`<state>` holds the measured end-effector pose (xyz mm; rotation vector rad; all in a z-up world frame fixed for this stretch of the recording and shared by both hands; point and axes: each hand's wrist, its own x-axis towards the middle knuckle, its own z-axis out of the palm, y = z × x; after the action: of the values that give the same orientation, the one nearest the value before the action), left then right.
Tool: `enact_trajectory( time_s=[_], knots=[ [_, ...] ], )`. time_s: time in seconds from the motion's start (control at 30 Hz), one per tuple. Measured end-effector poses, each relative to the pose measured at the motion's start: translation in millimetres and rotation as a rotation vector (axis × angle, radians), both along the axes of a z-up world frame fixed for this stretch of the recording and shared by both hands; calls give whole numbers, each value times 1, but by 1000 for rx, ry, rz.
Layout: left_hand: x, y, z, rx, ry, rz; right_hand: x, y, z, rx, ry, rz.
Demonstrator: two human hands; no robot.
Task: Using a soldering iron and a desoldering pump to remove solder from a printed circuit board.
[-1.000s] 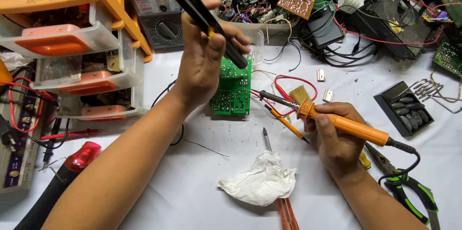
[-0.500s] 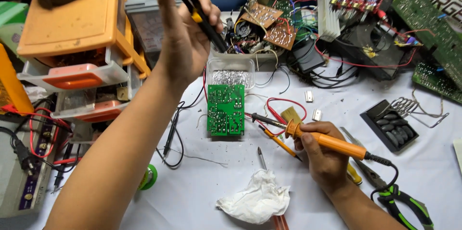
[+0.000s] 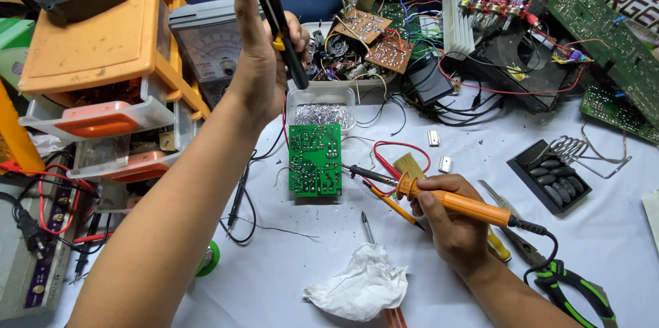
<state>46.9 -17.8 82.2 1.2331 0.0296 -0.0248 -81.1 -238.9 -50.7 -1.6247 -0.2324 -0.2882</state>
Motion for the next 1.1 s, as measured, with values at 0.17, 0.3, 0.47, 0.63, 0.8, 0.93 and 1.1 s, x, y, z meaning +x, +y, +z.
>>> enact_trajectory(
  time_s=[0.17, 0.3, 0.47, 0.63, 0.8, 0.93, 1.1],
  knots=[
    [-1, -1, 0, 1, -7, -7, 0, 0, -1, 20, 9, -3],
    [1, -1, -7, -39, -17, 13, -1, -1, -4, 57, 42, -1],
    [9, 3, -22, 16, -98, -30, 0, 0, -1, 30, 32, -8],
    [16, 4, -31, -57, -122, -15, 0, 0, -2, 43, 20, 6],
    [19, 7, -37, -99, -97, 12, 0, 1, 0, 31, 12, 3],
    [18, 7, -36, -139, -86, 18, 0, 1, 0, 50, 29, 5],
    [10, 11, -29, -252, -161, -31, 0, 0, 0, -28, -27, -16]
  ],
)
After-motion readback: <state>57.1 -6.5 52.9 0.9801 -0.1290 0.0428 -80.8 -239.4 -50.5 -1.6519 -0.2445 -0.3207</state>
